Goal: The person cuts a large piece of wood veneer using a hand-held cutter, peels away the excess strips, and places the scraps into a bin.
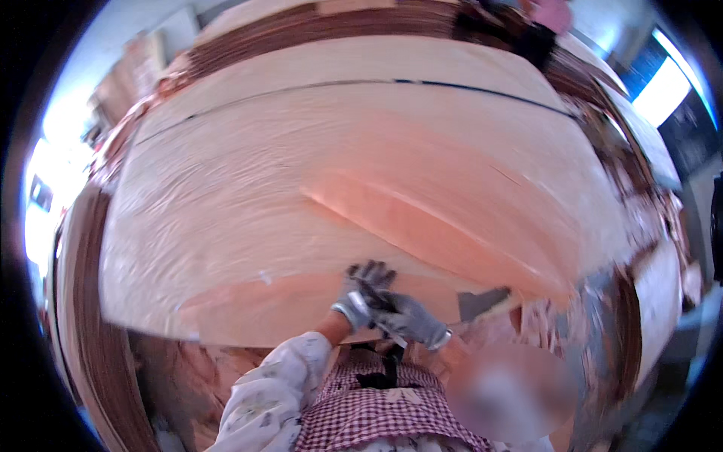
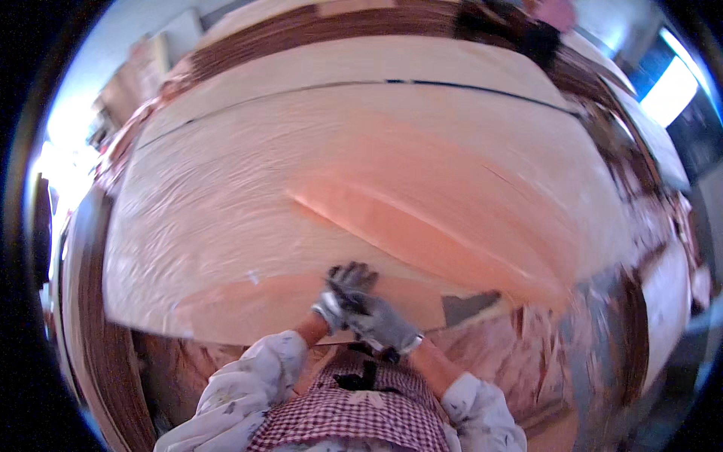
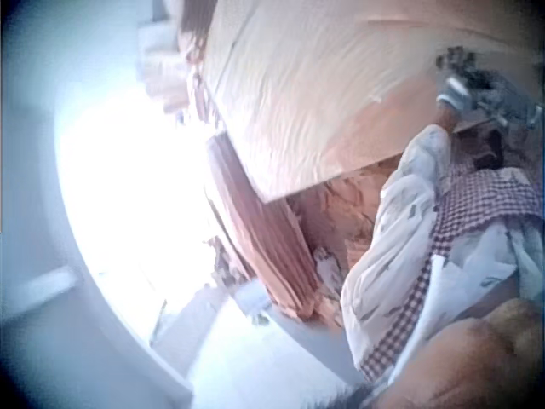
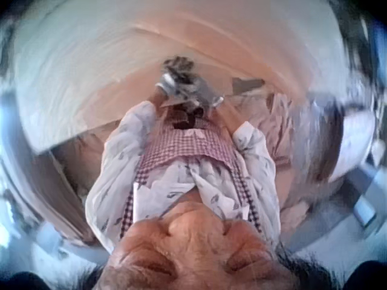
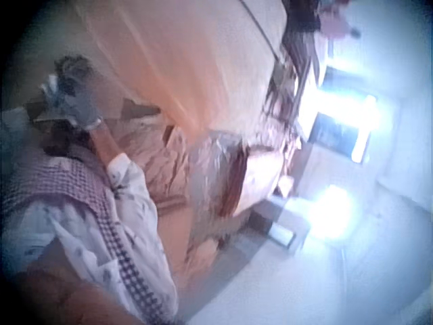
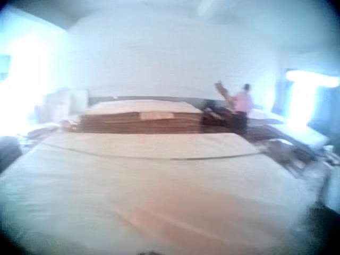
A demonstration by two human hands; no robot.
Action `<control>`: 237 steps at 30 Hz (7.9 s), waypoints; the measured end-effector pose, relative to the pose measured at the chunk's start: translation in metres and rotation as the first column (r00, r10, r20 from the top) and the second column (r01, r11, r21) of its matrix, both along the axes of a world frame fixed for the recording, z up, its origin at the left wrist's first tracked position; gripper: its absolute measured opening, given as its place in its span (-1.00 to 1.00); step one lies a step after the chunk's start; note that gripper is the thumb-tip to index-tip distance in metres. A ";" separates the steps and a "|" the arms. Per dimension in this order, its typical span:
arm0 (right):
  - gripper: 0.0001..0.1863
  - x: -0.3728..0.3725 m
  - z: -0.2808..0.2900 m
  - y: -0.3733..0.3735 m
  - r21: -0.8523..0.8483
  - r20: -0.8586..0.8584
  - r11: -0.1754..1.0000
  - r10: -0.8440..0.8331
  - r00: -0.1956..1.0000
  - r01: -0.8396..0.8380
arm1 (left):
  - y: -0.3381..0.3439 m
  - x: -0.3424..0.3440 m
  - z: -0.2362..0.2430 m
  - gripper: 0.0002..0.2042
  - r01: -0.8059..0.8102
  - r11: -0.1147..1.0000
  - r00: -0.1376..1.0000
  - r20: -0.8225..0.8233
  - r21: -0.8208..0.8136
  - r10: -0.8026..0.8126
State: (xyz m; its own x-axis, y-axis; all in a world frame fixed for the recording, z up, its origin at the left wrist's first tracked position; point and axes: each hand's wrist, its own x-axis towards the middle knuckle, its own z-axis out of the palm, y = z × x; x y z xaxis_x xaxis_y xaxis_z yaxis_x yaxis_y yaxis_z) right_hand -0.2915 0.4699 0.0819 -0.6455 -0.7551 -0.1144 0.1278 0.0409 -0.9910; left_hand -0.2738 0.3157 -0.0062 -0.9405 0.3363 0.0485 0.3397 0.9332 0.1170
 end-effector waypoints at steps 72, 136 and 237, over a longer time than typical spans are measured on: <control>-0.69 -0.223 0.225 -0.004 -0.416 -0.522 0.623 -0.760 0.387 0.662 | -0.379 -0.127 0.257 -0.90 0.056 -0.496 0.943 0.118 0.866 0.312; -0.51 -0.262 -0.018 0.021 0.489 -0.304 0.521 -0.650 0.696 0.700 | -0.328 -0.050 -0.040 -0.80 -0.212 -0.640 0.428 0.659 0.738 0.618; -0.77 -0.242 -0.052 -0.373 0.638 -0.354 0.756 0.459 0.815 -0.148 | -0.388 -0.131 -0.008 -0.52 -0.872 0.487 0.490 0.072 0.055 0.869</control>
State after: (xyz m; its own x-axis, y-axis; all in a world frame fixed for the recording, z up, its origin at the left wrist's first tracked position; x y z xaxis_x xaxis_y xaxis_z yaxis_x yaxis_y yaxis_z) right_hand -0.5333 0.0974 0.0294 -0.4780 -0.8135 -0.3311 -0.4571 0.5523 -0.6971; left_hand -0.4047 -0.0720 -0.0145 -0.7534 -0.6576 -0.0011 -0.6455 0.7392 0.1924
